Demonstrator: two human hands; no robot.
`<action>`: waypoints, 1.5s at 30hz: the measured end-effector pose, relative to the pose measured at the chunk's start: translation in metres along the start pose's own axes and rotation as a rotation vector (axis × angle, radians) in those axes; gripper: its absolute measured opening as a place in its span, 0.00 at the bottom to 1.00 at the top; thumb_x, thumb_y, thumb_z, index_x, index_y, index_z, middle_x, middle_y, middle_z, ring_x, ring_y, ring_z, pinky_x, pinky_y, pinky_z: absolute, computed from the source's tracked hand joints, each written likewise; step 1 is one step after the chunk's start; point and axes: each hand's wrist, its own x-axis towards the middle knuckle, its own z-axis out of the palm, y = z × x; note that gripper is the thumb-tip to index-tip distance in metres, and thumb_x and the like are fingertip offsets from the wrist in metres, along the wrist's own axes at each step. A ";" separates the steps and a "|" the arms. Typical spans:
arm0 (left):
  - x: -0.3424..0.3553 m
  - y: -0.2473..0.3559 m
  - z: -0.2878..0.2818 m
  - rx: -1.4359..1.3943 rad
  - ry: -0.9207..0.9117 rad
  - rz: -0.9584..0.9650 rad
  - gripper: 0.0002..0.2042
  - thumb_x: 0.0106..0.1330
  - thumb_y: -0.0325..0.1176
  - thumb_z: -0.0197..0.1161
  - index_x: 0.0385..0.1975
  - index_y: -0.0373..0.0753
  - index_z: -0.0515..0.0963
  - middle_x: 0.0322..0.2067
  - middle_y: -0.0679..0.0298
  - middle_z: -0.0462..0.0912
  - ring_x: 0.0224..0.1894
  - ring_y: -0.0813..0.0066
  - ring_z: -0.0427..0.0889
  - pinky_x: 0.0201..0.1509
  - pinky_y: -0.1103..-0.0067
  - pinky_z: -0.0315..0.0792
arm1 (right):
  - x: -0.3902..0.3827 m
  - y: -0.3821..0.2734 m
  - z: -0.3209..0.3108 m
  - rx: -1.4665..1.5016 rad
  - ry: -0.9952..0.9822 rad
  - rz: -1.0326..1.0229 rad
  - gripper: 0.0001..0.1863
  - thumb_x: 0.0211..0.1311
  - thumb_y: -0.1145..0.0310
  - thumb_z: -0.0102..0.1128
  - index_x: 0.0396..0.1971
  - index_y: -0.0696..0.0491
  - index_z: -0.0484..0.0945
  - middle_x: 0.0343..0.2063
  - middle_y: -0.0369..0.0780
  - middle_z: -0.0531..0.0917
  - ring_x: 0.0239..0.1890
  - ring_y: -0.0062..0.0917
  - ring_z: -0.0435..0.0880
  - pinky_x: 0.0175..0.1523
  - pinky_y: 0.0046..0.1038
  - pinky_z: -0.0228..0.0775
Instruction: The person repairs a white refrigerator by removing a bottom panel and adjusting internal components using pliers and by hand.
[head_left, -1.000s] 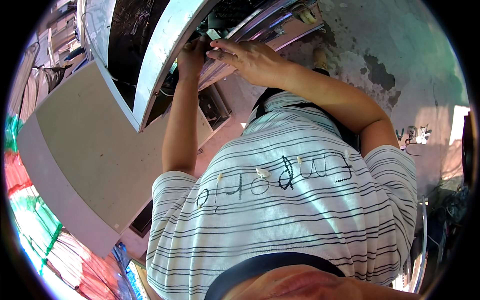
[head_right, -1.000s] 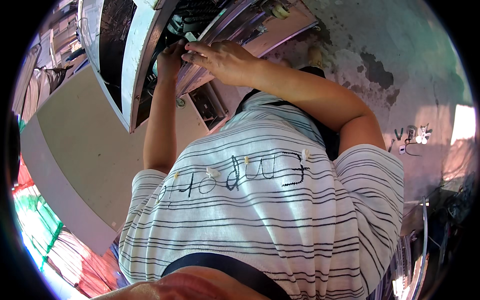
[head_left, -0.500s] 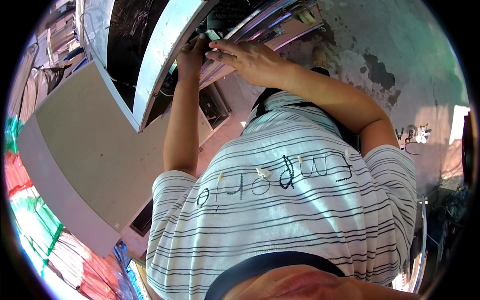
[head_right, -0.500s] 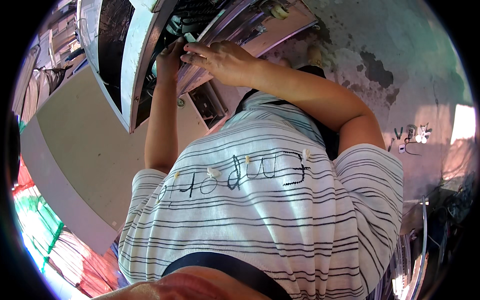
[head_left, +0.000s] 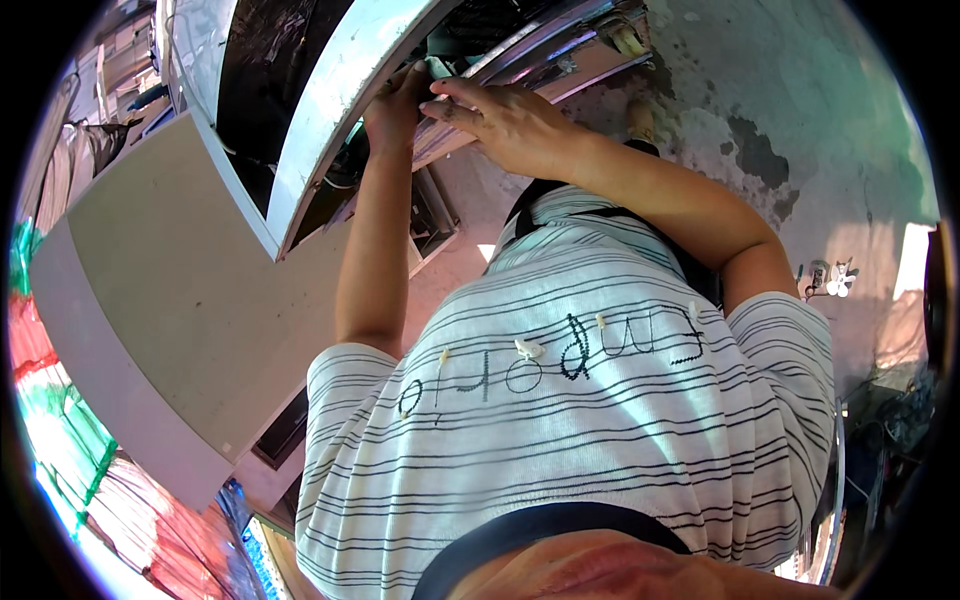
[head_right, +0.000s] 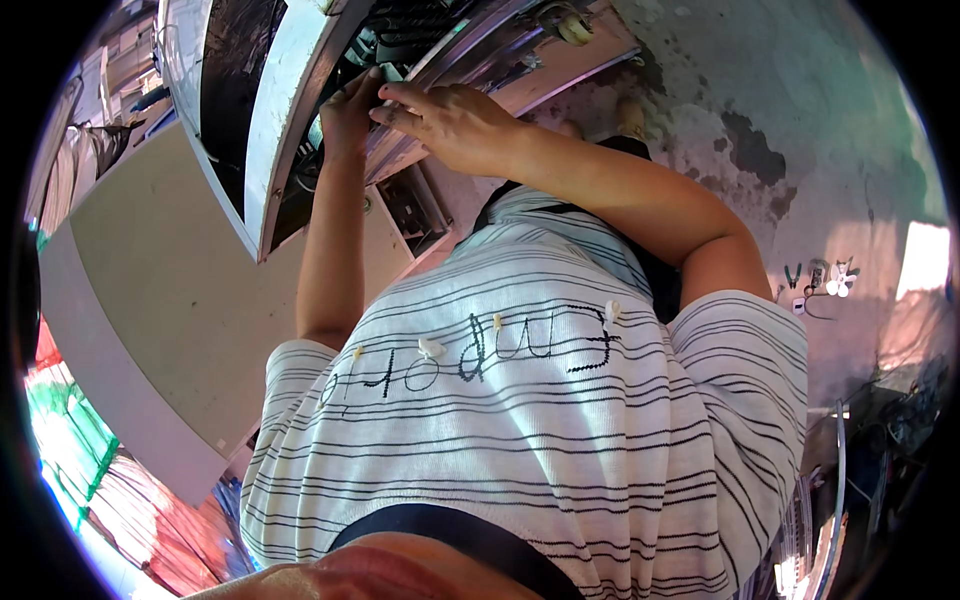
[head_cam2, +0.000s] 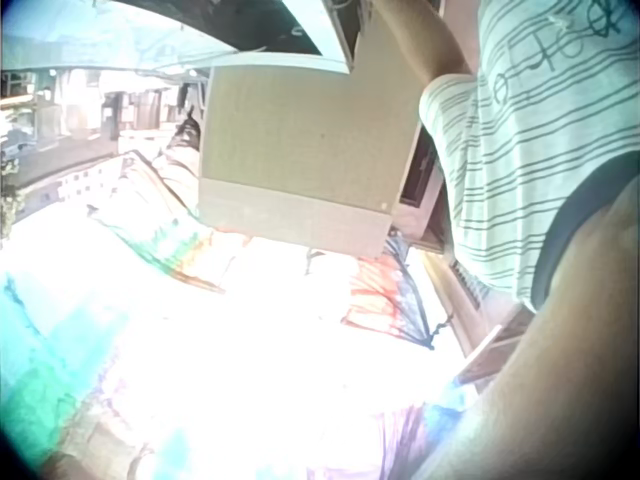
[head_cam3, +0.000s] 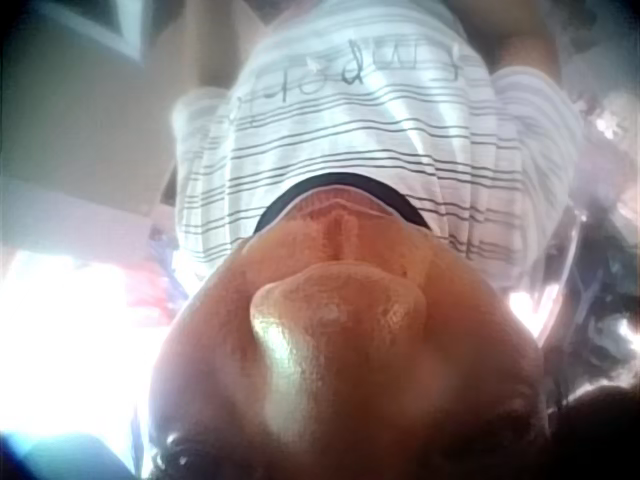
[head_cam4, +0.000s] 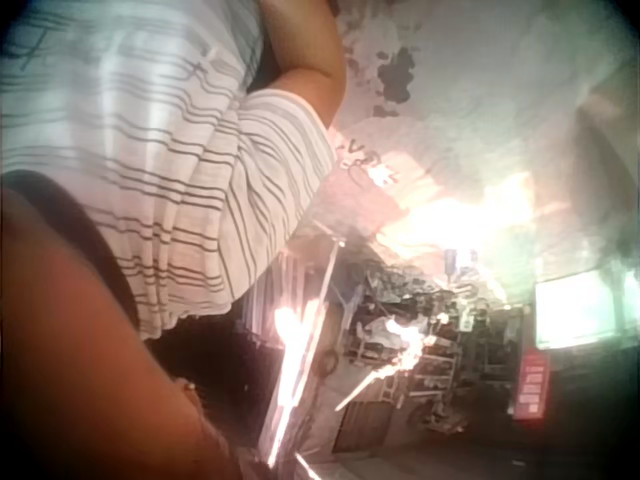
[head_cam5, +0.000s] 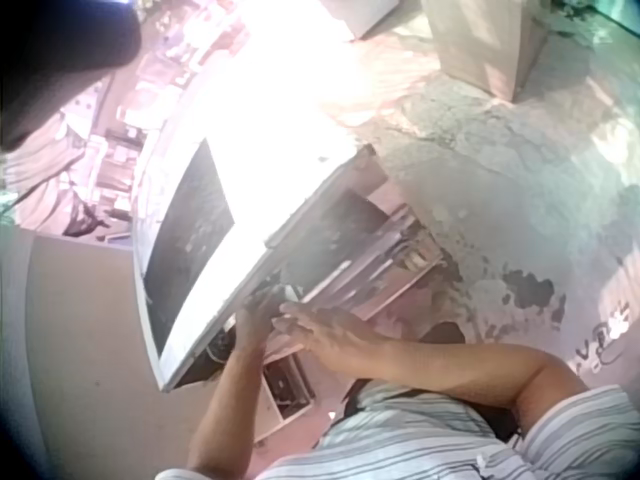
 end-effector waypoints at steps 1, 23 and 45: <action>0.000 -0.001 0.000 0.039 0.014 0.007 0.16 0.67 0.33 0.69 0.49 0.29 0.83 0.38 0.63 0.87 0.37 0.82 0.81 0.39 0.84 0.75 | 0.000 -0.001 0.001 -0.008 -0.014 0.007 0.36 0.56 0.77 0.61 0.67 0.44 0.69 0.65 0.36 0.67 0.54 0.31 0.82 0.54 0.32 0.80; 0.029 -0.018 -0.013 0.692 -0.380 0.077 0.18 0.67 0.32 0.60 0.57 0.38 0.75 0.52 0.60 0.82 0.56 0.60 0.79 0.54 0.71 0.77 | 0.000 -0.002 -0.002 -0.015 0.002 -0.014 0.38 0.53 0.74 0.67 0.67 0.44 0.69 0.67 0.35 0.65 0.56 0.31 0.81 0.56 0.31 0.79; 0.009 -0.012 -0.012 0.731 -0.164 0.210 0.18 0.67 0.41 0.59 0.54 0.45 0.80 0.51 0.53 0.83 0.50 0.51 0.83 0.54 0.66 0.75 | 0.001 0.001 -0.012 0.062 0.047 -0.055 0.34 0.51 0.74 0.67 0.63 0.45 0.73 0.65 0.37 0.69 0.46 0.35 0.85 0.51 0.34 0.80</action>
